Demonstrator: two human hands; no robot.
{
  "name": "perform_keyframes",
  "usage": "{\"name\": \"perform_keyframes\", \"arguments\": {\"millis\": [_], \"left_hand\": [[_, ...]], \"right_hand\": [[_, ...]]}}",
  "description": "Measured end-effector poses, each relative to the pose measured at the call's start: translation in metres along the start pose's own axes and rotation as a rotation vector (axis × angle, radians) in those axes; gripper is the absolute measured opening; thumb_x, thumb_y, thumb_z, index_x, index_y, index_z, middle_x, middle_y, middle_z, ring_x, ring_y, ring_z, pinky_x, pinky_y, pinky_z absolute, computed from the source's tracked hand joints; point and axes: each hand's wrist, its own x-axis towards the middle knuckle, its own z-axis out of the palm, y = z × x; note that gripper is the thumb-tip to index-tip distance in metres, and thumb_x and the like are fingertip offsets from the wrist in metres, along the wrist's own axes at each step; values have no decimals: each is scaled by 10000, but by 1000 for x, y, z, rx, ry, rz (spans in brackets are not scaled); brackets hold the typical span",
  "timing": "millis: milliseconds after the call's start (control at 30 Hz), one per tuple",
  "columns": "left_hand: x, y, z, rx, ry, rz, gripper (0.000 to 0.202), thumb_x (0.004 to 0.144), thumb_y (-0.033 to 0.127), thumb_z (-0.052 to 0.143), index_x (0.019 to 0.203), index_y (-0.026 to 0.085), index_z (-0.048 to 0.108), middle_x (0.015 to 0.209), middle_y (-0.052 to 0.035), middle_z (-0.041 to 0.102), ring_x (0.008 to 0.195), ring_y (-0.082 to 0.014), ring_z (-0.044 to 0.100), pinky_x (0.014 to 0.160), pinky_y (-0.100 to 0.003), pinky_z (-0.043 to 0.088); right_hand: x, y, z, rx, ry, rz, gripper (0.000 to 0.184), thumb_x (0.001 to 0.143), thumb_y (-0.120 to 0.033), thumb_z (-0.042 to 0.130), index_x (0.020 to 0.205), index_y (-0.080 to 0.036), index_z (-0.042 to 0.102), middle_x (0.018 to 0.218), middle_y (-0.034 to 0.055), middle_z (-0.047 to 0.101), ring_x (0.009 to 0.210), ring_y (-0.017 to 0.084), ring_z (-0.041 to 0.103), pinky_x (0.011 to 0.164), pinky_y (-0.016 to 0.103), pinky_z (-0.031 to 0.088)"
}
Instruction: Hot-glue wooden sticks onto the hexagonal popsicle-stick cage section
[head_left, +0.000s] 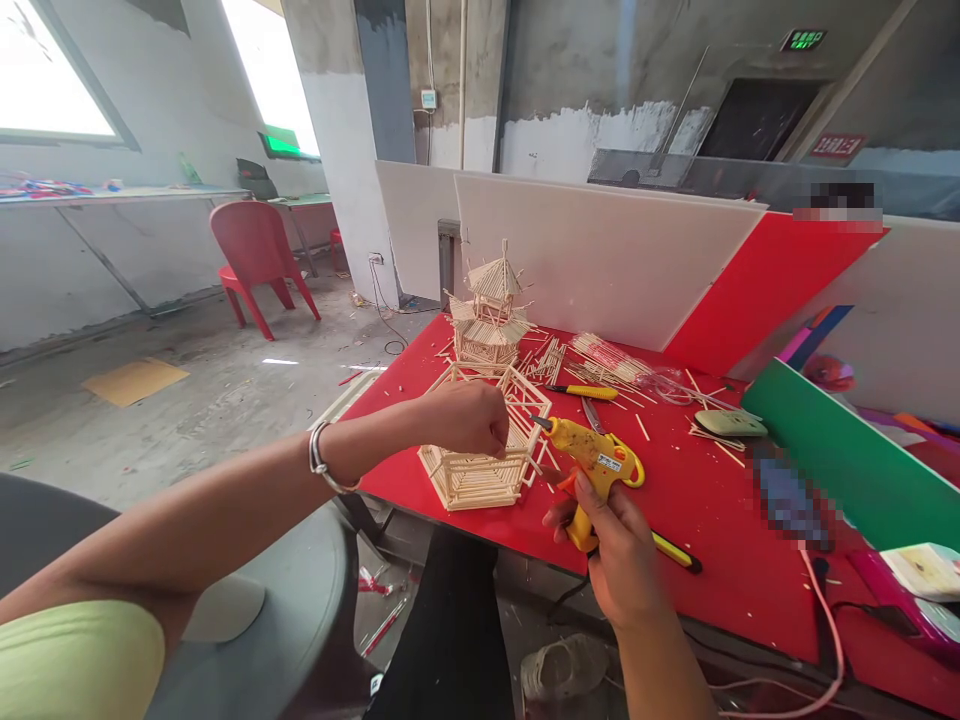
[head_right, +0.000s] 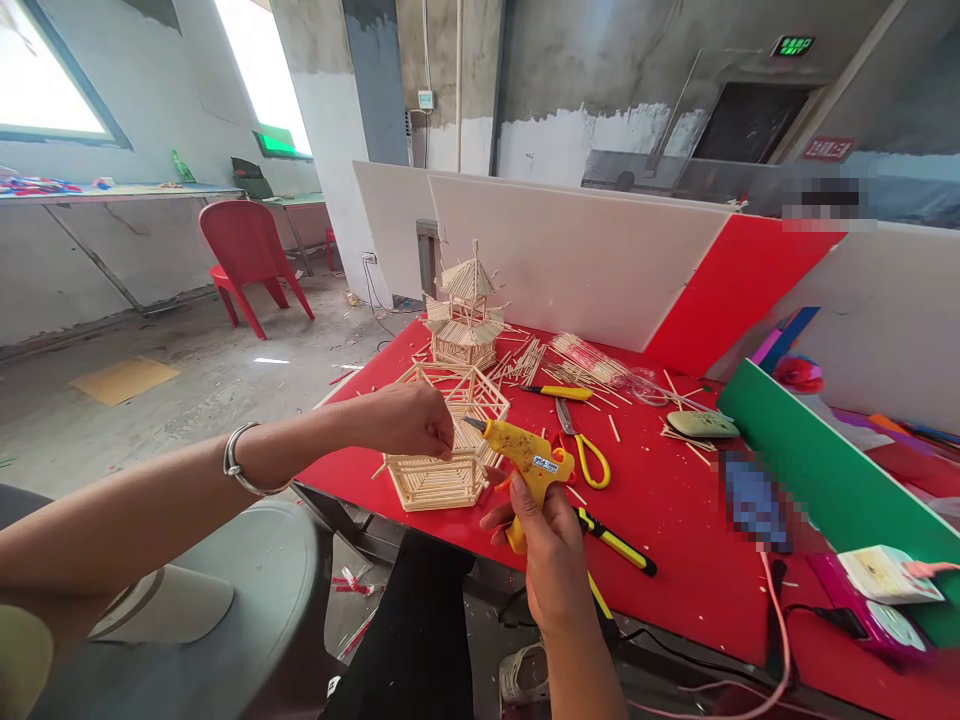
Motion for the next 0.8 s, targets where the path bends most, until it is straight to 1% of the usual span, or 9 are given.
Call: {"name": "perform_keyframes", "arguments": {"millis": [200, 367, 533, 600, 700, 800], "left_hand": [[0, 0, 1, -31, 17, -3, 86, 706, 240, 712, 716, 232, 798, 682, 17, 736, 608, -122, 578, 539, -245, 318], [-2, 2, -1, -10, 19, 7, 95, 717, 243, 705, 712, 231, 799, 680, 18, 733, 602, -118, 568, 532, -247, 302], [-2, 4, -2, 28, -2, 4, 115, 740, 248, 689, 748, 225, 801, 691, 13, 736, 626, -121, 575, 534, -246, 308], [-3, 3, 0, 13, 0, 8, 110, 737, 240, 686, 738, 221, 795, 680, 15, 727, 622, -116, 571, 533, -243, 312], [-3, -5, 0, -110, 39, 38, 108, 737, 237, 679, 731, 202, 781, 654, 14, 704, 589, -99, 551, 528, -232, 334], [-4, -21, -5, -345, 108, 56, 167, 781, 298, 656, 782, 169, 763, 628, 2, 672, 566, -89, 553, 540, -223, 387]], "right_hand": [[0, 0, 0, 1, 14, 7, 497, 687, -550, 833, 941, -193, 597, 748, -15, 659, 551, 136, 635, 463, 240, 453], [-1, 1, -1, 16, -13, 7, 477, 711, -532, 825, 965, -195, 603, 768, -19, 658, 554, 122, 625, 477, 239, 464], [0, 2, -2, -7, 5, 2, 499, 684, -556, 832, 950, -195, 616, 794, 13, 679, 592, 149, 642, 473, 246, 458], [0, 1, -5, -33, 33, -22, 497, 675, -571, 832, 930, -198, 625, 772, 14, 673, 607, 158, 636, 472, 247, 449], [-5, -3, -9, -107, 52, -95, 450, 721, -596, 788, 863, -204, 618, 701, -2, 638, 585, 144, 589, 494, 257, 450], [-15, -10, -7, -300, 70, -195, 403, 811, -615, 694, 825, -223, 600, 615, -28, 573, 545, 128, 523, 536, 265, 450]]}}
